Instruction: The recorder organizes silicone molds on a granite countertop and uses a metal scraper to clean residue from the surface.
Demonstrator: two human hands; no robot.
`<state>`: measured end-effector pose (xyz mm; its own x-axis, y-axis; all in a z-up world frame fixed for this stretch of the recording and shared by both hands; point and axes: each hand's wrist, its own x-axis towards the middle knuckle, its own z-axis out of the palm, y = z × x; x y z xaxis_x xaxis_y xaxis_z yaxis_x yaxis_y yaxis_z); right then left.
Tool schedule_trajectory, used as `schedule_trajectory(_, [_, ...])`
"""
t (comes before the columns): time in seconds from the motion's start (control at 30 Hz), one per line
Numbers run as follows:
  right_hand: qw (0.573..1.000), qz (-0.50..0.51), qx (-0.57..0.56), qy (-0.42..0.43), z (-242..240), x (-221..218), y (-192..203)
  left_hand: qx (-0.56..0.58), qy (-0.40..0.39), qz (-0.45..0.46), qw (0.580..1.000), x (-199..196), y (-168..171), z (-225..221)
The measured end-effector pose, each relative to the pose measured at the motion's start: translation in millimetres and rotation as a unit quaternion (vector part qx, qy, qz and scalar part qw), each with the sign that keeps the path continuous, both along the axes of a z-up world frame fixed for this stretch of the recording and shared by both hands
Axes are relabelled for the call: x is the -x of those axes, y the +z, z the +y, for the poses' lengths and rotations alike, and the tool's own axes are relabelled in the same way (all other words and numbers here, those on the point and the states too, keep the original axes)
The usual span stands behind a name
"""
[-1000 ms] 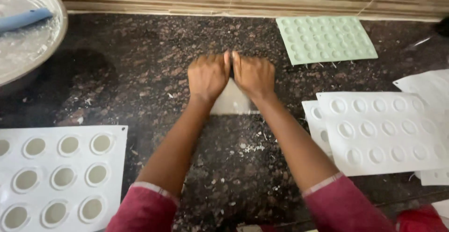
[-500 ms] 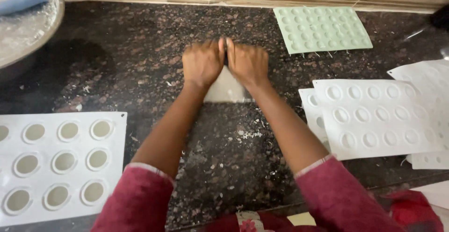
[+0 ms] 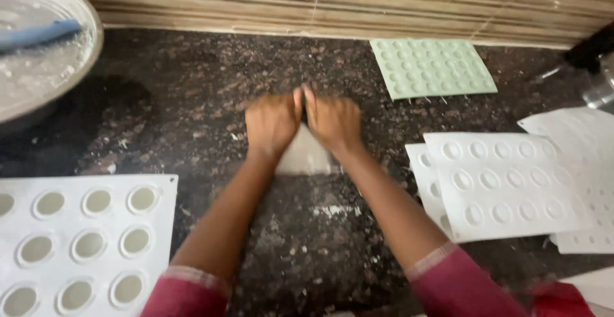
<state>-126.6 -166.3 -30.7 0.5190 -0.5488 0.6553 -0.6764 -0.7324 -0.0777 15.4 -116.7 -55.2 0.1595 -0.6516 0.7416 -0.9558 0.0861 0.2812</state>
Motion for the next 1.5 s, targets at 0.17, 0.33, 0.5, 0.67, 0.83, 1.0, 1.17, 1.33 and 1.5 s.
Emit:
schedule_trajectory(0.17, [0.995, 0.032, -0.085, -0.031, 74.1, 35.8, 6.7, -0.047, -0.033, 0.009, 0.998, 30.9, 17.4, 78.2])
schedule_trajectory(0.33, [0.998, 0.060, -0.028, -0.005, 20.8, 16.3, -4.7, -0.072, -0.001, 0.016, 0.997, 10.7, 0.7, 30.8])
schedule_trajectory(0.5, [0.999, 0.035, -0.029, -0.019, 38.2, 9.3, -2.8, -0.036, 0.033, -0.014, 0.999, 9.9, -10.3, 39.4])
schedule_trajectory(0.67, [0.999, -0.017, -0.020, 0.044, 93.7, 38.2, 10.8, -0.017, -0.026, 0.007, 0.999, 32.2, 15.0, 101.7])
schedule_trajectory(0.83, [1.000, 0.024, -0.007, 0.007, 30.8, 8.7, 1.2, -0.011, -0.008, -0.033, 0.999, 3.0, 7.0, 43.9])
schedule_trajectory(1.0, [1.000, 0.030, 0.004, 0.007, 64.7, 13.6, 1.4, -0.113, 0.026, -0.002, 0.993, 12.8, -2.0, 69.2])
schedule_trajectory(1.17, [0.999, -0.007, -0.037, 0.031, 102.8, 39.7, 2.9, -0.041, -0.036, 0.014, 0.998, 28.9, 18.0, 112.3])
schedule_trajectory(1.33, [1.000, 0.023, 0.013, 0.003, 43.8, -2.3, 4.1, -0.007, -0.010, -0.041, 0.999, -8.7, 12.1, 58.1])
schedule_trajectory(1.5, [0.999, 0.019, -0.023, 0.029, 42.8, -23.2, -4.8, -0.042, 0.014, -0.016, 0.999, -25.2, 3.9, 62.4])
